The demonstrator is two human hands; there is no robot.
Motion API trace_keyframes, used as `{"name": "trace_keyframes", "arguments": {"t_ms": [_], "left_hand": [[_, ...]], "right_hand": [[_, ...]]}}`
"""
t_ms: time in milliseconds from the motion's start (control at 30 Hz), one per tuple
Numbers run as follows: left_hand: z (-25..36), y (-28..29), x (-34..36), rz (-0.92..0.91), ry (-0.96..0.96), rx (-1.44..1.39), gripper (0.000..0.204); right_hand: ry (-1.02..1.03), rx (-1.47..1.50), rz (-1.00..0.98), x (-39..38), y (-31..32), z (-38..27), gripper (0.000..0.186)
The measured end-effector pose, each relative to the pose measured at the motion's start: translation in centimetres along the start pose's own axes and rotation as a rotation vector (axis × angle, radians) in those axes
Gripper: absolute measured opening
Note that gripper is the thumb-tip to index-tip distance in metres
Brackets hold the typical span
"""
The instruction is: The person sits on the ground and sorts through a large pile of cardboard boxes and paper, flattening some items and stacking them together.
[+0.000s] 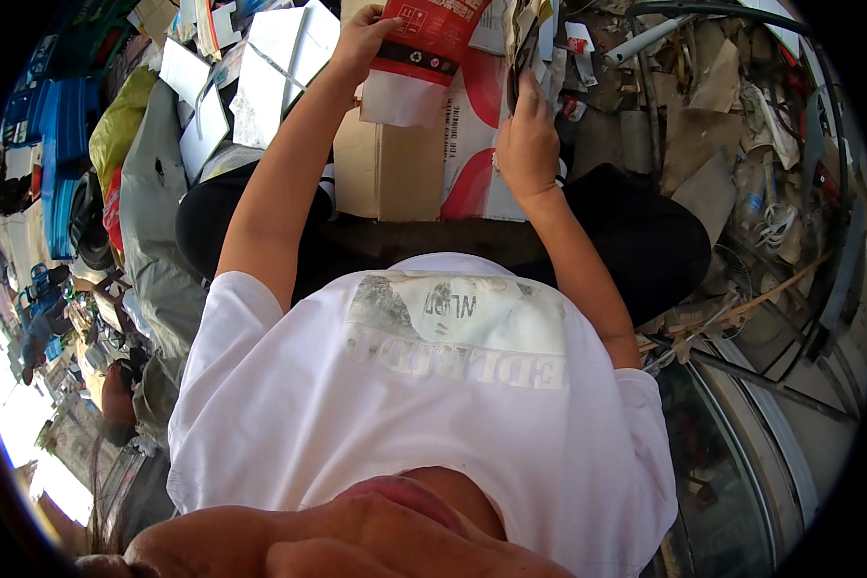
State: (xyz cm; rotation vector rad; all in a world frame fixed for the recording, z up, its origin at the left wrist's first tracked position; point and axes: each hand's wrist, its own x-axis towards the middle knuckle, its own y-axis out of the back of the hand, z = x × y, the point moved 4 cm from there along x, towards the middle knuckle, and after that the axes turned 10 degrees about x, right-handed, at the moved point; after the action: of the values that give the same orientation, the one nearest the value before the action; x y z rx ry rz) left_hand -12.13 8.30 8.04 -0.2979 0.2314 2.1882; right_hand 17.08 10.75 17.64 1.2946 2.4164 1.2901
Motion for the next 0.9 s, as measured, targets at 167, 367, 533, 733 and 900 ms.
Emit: {"name": "trace_keyframes", "arguments": {"t_ms": [167,367,533,733,900], "left_hand": [[7.4,6.8,0.9,0.035,-0.122,-0.163,0.014],[8.5,8.6,-1.1,0.126,-0.045,-0.173,0.018],[5.2,6.3,-3.7,0.130,0.084,-0.171,0.027],[-0.9,3.3,-7.1,0.084,0.246,-0.114,0.021],[-5.1,1.0,-7.6,0.317,0.029,0.565,0.058]], "right_hand": [[0.030,-0.163,-0.028,0.4,-2.5,-0.6,0.061],[-0.117,0.000,-0.220,1.4,-9.9,2.0,0.067],[-0.055,0.225,-0.137,0.2,-12.1,6.0,0.050],[-0.192,0.170,0.287,-0.8,-9.5,9.8,0.040],[-0.469,-0.078,0.287,-2.0,-10.0,20.8,0.073]]}}
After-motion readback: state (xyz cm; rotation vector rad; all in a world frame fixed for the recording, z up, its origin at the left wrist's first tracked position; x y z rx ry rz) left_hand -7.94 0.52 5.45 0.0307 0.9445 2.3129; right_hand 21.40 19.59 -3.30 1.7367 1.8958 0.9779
